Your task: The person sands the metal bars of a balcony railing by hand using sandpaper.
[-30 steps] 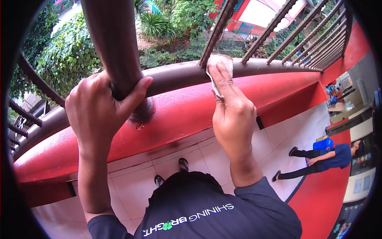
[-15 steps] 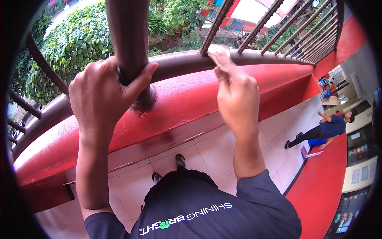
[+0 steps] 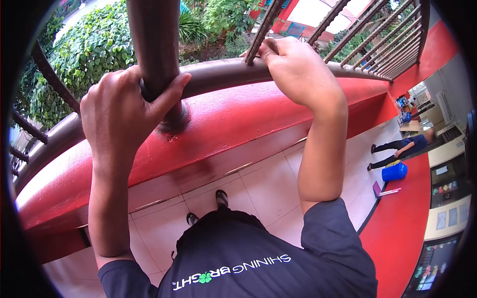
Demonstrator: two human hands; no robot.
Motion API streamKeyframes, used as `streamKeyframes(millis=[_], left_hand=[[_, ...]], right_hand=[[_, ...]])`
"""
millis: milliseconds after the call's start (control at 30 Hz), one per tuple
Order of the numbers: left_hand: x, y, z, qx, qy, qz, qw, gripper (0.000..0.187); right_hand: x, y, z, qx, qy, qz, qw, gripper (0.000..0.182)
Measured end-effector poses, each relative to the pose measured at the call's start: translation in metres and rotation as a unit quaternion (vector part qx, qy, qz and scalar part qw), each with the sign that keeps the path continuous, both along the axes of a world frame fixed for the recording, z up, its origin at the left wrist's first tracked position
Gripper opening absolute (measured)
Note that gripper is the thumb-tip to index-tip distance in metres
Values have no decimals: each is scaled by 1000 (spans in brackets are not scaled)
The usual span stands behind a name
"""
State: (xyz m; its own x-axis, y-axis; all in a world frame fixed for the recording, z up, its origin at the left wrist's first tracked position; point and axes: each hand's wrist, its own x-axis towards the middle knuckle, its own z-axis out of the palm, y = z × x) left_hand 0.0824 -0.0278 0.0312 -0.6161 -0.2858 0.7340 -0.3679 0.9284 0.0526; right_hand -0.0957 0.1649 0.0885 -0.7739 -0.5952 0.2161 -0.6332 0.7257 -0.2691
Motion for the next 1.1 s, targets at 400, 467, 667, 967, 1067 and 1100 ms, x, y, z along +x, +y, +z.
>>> streamKeyframes(millis=[400,467,667,967,1067,1100], left_hand=[[-1,-1,-1,-6,8,-6,1000,63],[0,1,-1,13,-8,3,1000,60],[0,3,2,45,-14,-18,999,54],[-3,3,5,28,-36,-8,999,45],[-2,4,4,30,-36,-8,999,45],[-3,4,5,38,-34,-9,999,45]], right_hand=[[3,7,-10,-17,95,1,995,34],[0,10,-6,-42,64,79,994,31],[-9,38,-32,-172,14,145,974,33],[28,34,-117,-292,104,103,945,68],[34,38,-118,-228,169,51,957,67],[55,34,-122,-208,136,57,967,67]])
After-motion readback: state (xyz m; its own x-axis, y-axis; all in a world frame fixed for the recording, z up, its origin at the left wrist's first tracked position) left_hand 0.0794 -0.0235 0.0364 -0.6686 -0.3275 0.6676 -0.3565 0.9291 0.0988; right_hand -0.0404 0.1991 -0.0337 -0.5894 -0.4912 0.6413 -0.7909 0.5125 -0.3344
